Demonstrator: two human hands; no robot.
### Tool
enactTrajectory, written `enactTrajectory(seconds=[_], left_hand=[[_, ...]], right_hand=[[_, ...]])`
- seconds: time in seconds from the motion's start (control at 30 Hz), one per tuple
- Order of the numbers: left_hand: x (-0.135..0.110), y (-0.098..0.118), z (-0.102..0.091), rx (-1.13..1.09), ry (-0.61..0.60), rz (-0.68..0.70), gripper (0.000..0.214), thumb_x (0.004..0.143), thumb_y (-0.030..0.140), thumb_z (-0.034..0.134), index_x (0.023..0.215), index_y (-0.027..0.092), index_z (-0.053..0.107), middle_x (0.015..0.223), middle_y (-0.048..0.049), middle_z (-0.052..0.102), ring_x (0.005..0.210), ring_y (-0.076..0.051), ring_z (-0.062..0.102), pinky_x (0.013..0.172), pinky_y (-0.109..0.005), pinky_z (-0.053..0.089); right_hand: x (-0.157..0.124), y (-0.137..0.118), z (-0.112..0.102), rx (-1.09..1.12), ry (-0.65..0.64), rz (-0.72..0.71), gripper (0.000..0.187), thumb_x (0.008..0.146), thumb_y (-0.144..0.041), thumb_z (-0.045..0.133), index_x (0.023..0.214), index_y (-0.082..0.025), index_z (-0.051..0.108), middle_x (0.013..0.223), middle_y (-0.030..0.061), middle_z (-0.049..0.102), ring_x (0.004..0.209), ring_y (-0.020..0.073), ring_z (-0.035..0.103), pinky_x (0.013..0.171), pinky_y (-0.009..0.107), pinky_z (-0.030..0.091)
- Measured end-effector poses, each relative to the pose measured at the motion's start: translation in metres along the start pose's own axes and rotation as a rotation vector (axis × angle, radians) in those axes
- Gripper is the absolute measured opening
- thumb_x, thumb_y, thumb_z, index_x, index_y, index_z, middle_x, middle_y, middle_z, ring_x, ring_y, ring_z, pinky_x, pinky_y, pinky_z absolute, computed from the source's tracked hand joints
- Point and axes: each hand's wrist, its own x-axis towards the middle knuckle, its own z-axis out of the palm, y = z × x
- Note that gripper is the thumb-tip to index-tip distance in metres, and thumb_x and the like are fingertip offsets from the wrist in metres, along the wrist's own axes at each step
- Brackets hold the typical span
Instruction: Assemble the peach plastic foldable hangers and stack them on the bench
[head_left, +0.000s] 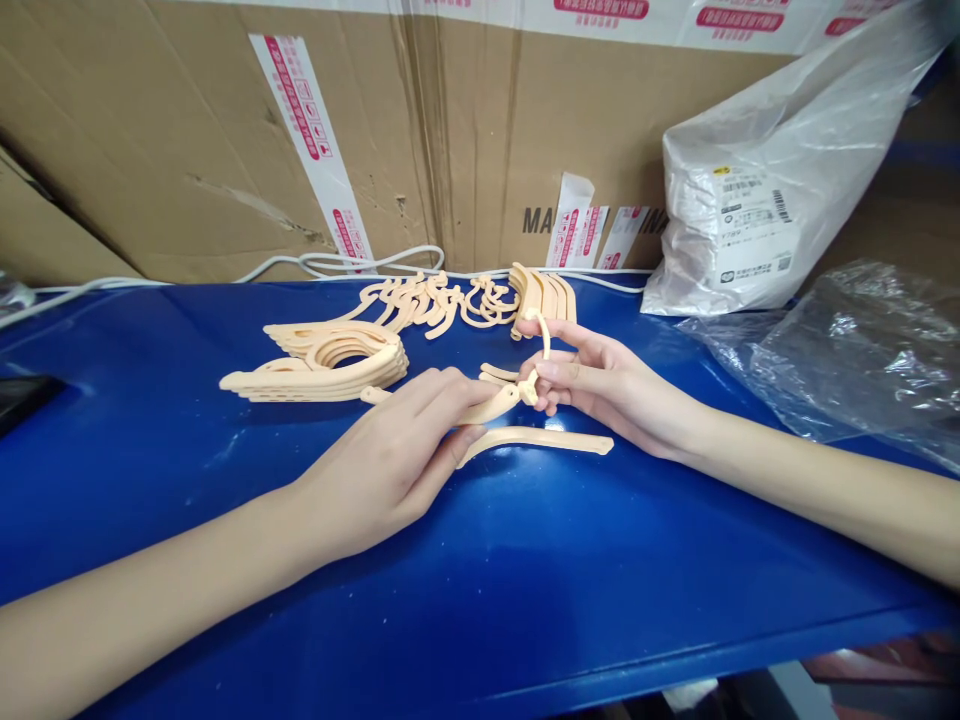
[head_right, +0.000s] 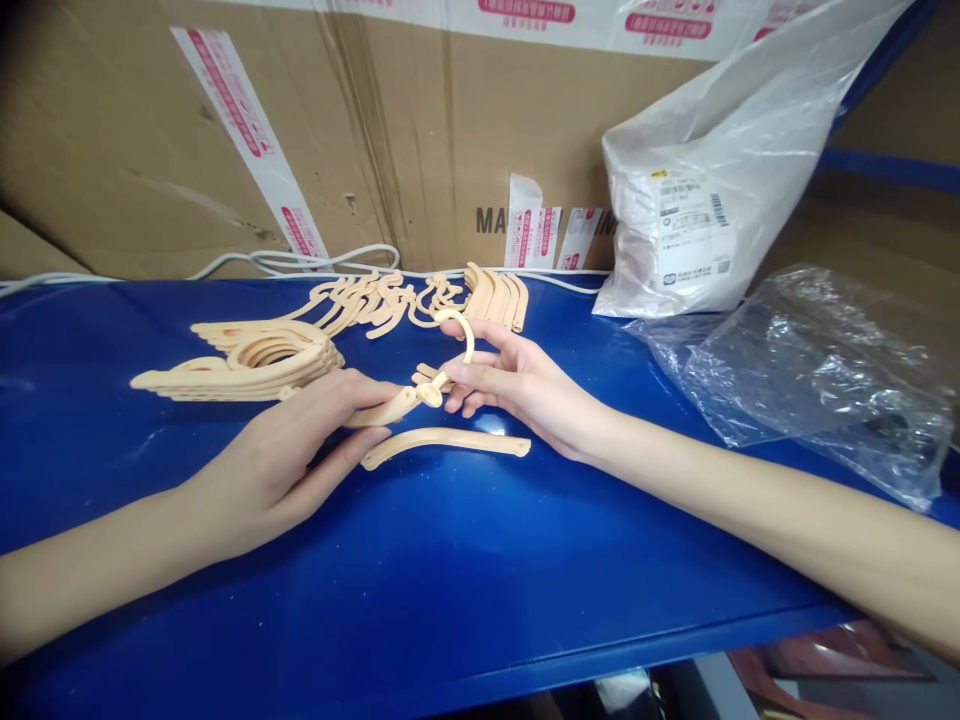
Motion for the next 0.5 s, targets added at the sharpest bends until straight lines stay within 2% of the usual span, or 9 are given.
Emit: enactTrajectory(seconds=[0.13,0.33,0.5], left_hand=[[0.0000,-0.0017,0.0001,0.027,0.033,0.077,0.029,0.098,0.010,0.044,0.126,0.019,0.048,0.113,-0.0061,0.058,0.100,-0.015,0.058,0.087,-0.025,0.048],[-0.0022,-0.0044,0.0006,0.087,0.069,0.107,0.031,0.097,0.008,0.048,0.126,0.017,0.052,0.110,-0.0061,0.059,0.099,-0.013,0.059,0.085,-0.022,0.049],[-0.0021,-0.0053,0.0025,0.093,0.083,0.124,0.028,0.095,0.007,0.050,0.122,0.015,0.055,0.108,-0.0060,0.061,0.097,-0.012,0.059,0.083,-0.020,0.049]], right_hand=[[-0.0003,-0.0003,-0.0015,0.012,-0.036,0.012,0.046,0.083,-0.017,0.070,0.125,-0.020,0.052,0.084,-0.0017,0.068,0.070,0.0085,0.063,0.066,0.021,0.050],[0.0000,0.0000,-0.0023,0.014,-0.019,0.014,0.048,0.082,-0.015,0.071,0.126,-0.017,0.052,0.076,-0.0037,0.066,0.061,0.0062,0.059,0.060,0.019,0.050],[0.0003,0.0016,-0.0017,0.016,-0.019,0.015,0.052,0.081,-0.014,0.071,0.128,-0.017,0.048,0.070,-0.0049,0.064,0.061,0.0079,0.059,0.055,0.020,0.053]])
